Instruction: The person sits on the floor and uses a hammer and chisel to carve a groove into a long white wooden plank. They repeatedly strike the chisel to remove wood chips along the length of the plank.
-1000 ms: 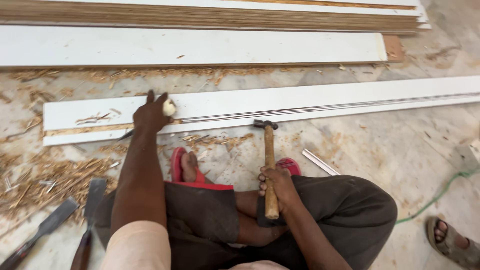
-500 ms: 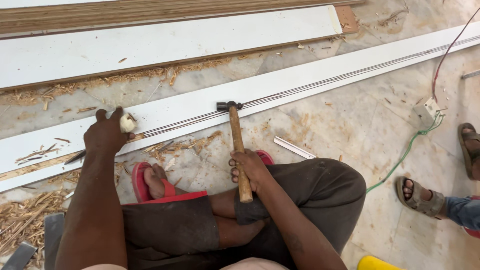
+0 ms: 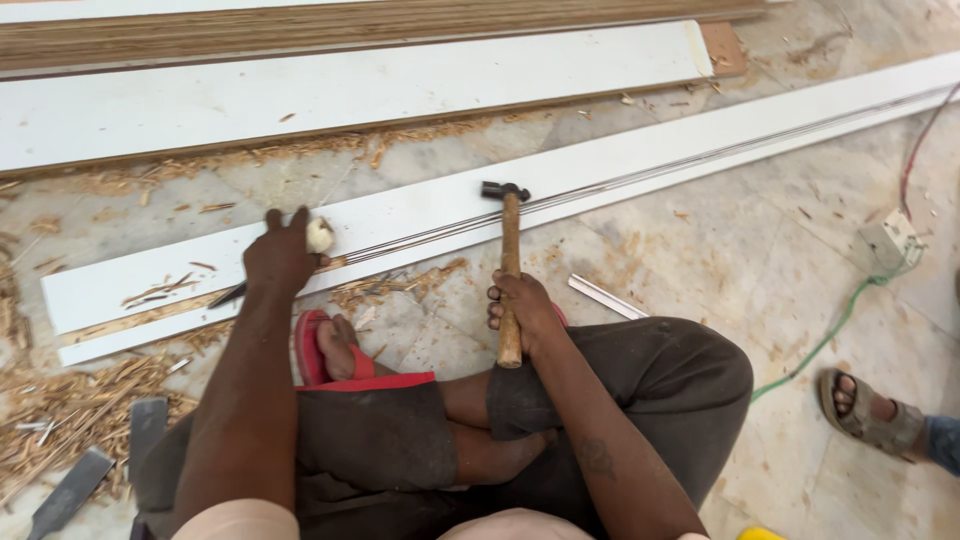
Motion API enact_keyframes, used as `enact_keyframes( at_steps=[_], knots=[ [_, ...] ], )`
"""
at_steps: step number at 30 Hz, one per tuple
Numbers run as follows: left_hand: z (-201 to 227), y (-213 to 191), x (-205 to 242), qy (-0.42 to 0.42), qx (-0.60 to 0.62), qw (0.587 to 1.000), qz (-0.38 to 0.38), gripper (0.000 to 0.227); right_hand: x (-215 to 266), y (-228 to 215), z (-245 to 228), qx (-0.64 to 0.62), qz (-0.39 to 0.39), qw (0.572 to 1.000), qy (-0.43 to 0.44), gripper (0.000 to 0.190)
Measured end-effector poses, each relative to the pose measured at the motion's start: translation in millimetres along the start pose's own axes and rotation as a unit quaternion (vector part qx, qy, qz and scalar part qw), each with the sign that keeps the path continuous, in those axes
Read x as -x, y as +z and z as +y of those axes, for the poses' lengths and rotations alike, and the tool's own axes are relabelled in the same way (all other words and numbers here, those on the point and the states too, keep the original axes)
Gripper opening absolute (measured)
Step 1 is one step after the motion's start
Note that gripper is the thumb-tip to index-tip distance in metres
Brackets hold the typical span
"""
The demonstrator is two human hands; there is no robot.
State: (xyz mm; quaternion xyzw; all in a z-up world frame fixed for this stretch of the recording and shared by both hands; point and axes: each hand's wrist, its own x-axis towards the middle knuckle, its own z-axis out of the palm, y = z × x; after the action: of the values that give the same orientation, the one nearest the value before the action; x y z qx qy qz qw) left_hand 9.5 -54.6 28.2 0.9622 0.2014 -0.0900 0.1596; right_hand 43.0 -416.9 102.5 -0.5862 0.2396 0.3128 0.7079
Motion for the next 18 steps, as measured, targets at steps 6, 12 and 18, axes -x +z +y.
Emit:
enact_keyframes(
  at_steps=[6,12,18],
  knots=[
    [34,-38,-16,0.051,0.274,0.941,0.193,0.068,33,0,27,0.091,0.007,0.995,-0.037,0.025],
    [78,-44,2,0.134,0.667,0.732,0.028,0.056,31,6,35,0.110,-0.002,0.994,-0.009,0.027],
    [90,-34,14,0.144,0.579,0.802,-0.032,0.069,31,6,33,0.122,0.002,0.993,-0.006,0.030]
  ],
)
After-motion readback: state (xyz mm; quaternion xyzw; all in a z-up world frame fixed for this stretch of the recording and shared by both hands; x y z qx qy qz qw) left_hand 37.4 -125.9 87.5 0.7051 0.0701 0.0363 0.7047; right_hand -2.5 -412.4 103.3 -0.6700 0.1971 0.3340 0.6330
